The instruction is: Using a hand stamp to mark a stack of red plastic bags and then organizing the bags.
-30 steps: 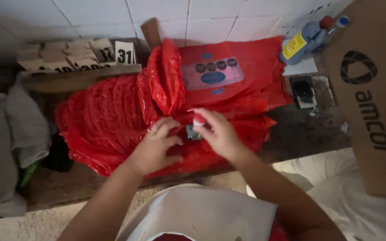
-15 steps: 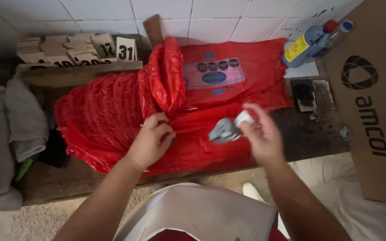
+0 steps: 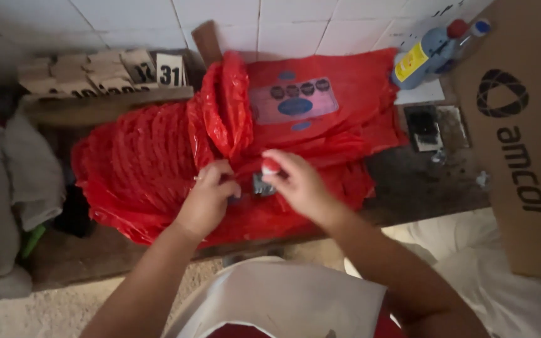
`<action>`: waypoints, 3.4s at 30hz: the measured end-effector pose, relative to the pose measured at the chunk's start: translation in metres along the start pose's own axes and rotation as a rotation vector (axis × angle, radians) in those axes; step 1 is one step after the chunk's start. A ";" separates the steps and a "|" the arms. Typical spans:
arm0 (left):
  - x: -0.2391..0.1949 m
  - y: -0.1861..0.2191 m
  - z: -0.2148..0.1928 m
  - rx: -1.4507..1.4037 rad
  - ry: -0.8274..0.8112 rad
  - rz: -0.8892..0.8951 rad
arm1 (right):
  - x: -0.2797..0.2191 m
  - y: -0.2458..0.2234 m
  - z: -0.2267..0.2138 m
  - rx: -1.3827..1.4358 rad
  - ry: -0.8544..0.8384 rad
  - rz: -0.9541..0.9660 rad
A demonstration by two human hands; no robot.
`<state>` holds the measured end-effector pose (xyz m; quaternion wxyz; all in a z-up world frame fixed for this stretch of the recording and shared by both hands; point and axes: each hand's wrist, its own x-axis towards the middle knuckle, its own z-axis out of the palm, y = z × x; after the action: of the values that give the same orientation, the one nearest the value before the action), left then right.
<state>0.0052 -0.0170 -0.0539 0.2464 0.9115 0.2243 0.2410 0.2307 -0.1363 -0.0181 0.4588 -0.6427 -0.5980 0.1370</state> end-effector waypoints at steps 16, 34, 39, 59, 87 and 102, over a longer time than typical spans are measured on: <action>0.008 0.030 -0.031 -0.057 -0.204 0.107 | 0.008 0.130 -0.302 -0.440 0.452 0.312; 0.020 0.032 -0.038 -0.139 -0.321 -0.012 | 0.005 0.178 -0.289 -0.511 0.331 0.338; 0.020 0.036 -0.033 -0.124 -0.233 0.023 | 0.012 0.181 -0.306 -0.528 0.263 0.398; 0.020 0.013 -0.029 -0.058 -0.146 -0.116 | -0.021 -0.015 -0.093 0.127 0.188 0.302; -0.007 0.062 -0.034 0.024 0.080 -0.001 | 0.003 0.036 0.007 1.288 0.039 0.649; 0.001 0.005 -0.026 0.077 -0.400 -0.013 | -0.016 -0.006 -0.068 1.103 0.257 0.607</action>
<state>-0.0072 -0.0118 -0.0310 0.2525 0.9486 0.1856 0.0448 0.2725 -0.1801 0.0176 0.7308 -0.4640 -0.1715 0.4703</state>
